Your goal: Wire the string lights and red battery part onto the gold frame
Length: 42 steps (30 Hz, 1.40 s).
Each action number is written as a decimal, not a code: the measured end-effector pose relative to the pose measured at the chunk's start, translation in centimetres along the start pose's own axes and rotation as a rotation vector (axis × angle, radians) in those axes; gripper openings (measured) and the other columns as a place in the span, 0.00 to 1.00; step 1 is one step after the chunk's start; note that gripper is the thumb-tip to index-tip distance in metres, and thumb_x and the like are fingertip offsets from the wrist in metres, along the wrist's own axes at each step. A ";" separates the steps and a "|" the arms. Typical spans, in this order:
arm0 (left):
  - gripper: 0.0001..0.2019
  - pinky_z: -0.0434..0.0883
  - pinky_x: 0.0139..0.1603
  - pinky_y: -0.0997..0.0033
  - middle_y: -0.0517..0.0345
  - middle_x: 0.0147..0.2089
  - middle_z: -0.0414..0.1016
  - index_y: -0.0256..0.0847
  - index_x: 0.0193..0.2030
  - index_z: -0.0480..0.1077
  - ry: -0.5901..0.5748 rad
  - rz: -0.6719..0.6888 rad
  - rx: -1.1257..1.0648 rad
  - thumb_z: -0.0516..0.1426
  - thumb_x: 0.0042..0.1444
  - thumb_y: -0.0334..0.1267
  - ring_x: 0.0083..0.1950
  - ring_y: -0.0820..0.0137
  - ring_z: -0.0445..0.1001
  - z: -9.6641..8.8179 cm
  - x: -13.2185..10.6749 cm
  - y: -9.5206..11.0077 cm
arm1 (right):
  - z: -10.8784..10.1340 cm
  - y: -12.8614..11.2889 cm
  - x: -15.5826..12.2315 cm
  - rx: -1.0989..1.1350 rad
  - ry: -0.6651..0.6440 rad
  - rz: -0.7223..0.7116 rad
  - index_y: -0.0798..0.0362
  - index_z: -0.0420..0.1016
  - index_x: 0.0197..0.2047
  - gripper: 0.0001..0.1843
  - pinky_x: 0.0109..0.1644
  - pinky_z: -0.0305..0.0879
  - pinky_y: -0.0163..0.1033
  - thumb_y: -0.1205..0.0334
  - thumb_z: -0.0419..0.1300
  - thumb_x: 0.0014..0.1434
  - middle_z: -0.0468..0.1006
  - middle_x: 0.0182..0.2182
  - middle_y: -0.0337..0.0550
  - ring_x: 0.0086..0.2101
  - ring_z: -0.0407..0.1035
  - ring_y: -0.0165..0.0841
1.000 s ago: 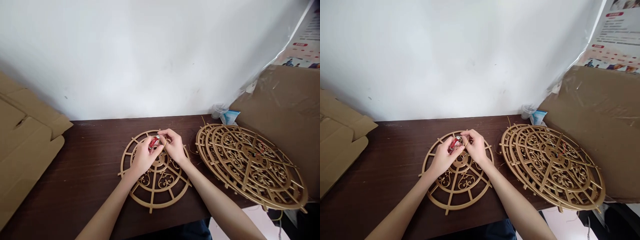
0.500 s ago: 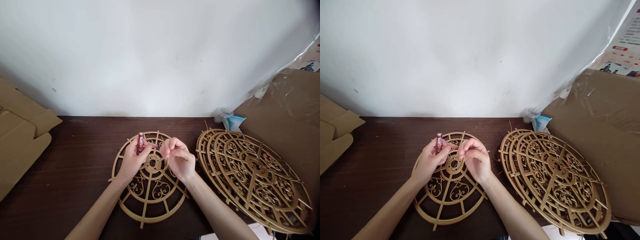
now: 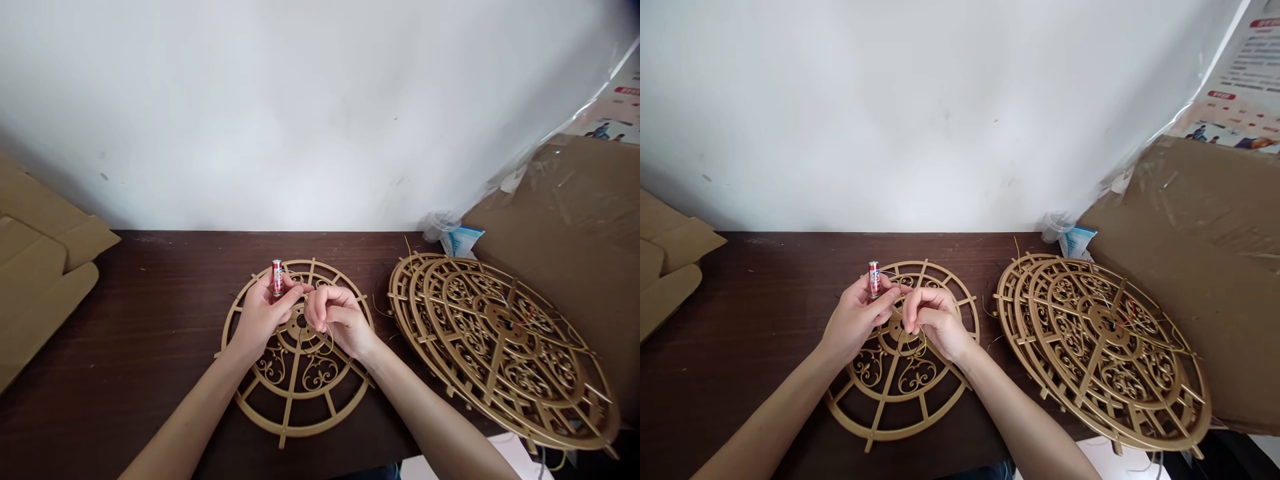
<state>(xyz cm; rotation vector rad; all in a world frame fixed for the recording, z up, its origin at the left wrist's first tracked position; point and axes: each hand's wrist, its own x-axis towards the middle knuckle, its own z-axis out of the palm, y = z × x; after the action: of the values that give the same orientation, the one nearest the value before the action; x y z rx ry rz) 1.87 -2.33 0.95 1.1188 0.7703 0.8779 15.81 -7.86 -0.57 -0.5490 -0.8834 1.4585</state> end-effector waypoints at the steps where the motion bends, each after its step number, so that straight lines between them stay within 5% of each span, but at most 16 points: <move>1: 0.14 0.50 0.19 0.80 0.60 0.32 0.75 0.39 0.35 0.62 0.005 0.002 -0.008 0.64 0.52 0.40 0.19 0.86 0.52 -0.1 0.0 0.0 | -0.1 0.1 0.0 -0.011 -0.001 0.004 0.55 0.71 0.23 0.09 0.29 0.50 0.36 0.78 0.55 0.45 0.71 0.19 0.38 0.21 0.59 0.27; 7: 0.15 0.50 0.19 0.80 0.56 0.33 0.78 0.38 0.38 0.65 0.065 0.020 -0.035 0.66 0.49 0.38 0.19 0.84 0.55 -0.5 0.2 -0.3 | 0.0 0.2 0.0 -0.156 0.063 0.003 0.55 0.73 0.25 0.08 0.29 0.56 0.34 0.76 0.57 0.47 0.74 0.22 0.37 0.23 0.62 0.27; 11: 0.19 0.50 0.19 0.79 0.55 0.33 0.78 0.38 0.45 0.70 0.102 0.029 -0.007 0.67 0.46 0.38 0.19 0.83 0.57 -0.6 0.3 -0.6 | 0.1 0.5 0.3 -0.308 0.251 -0.070 0.53 0.74 0.32 0.02 0.31 0.61 0.34 0.67 0.62 0.53 0.75 0.28 0.37 0.25 0.64 0.26; 15: 0.16 0.50 0.18 0.79 0.54 0.32 0.77 0.35 0.42 0.72 0.095 0.050 0.052 0.66 0.47 0.38 0.19 0.84 0.55 -0.7 0.4 -0.7 | -0.3 1.0 0.8 -0.444 0.414 -0.089 0.52 0.73 0.36 0.10 0.28 0.61 0.33 0.57 0.66 0.53 0.73 0.29 0.36 0.24 0.63 0.26; 24: 0.12 0.49 0.18 0.79 0.65 0.23 0.62 0.35 0.36 0.74 0.132 0.117 0.079 0.66 0.47 0.39 0.18 0.84 0.52 -0.5 0.4 -0.6 | -1.0 1.3 0.9 -0.472 0.299 0.016 0.54 0.76 0.34 0.16 0.28 0.62 0.33 0.49 0.66 0.54 0.73 0.24 0.38 0.23 0.65 0.26; 35: 0.11 0.49 0.18 0.78 0.54 0.39 0.74 0.37 0.34 0.77 0.066 0.096 0.063 0.67 0.46 0.41 0.21 0.84 0.56 -0.6 0.5 -0.9 | 0.2 1.3 0.8 -0.406 0.280 -0.014 0.52 0.78 0.35 0.13 0.33 0.66 0.35 0.52 0.69 0.50 0.76 0.29 0.38 0.27 0.66 0.27; 42: 0.11 0.50 0.19 0.79 0.57 0.34 0.72 0.37 0.35 0.76 0.023 0.080 0.030 0.67 0.48 0.42 0.20 0.84 0.56 -0.8 0.5 -1.0 | 0.4 1.0 0.7 -0.300 0.275 0.040 0.53 0.78 0.33 0.13 0.32 0.64 0.33 0.54 0.71 0.48 0.75 0.25 0.37 0.27 0.67 0.27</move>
<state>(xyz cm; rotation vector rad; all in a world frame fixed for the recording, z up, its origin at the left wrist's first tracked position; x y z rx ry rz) 1.60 -1.72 -0.23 1.1744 0.7645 0.9506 14.83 -7.12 -0.99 -0.9712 -0.8793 1.2545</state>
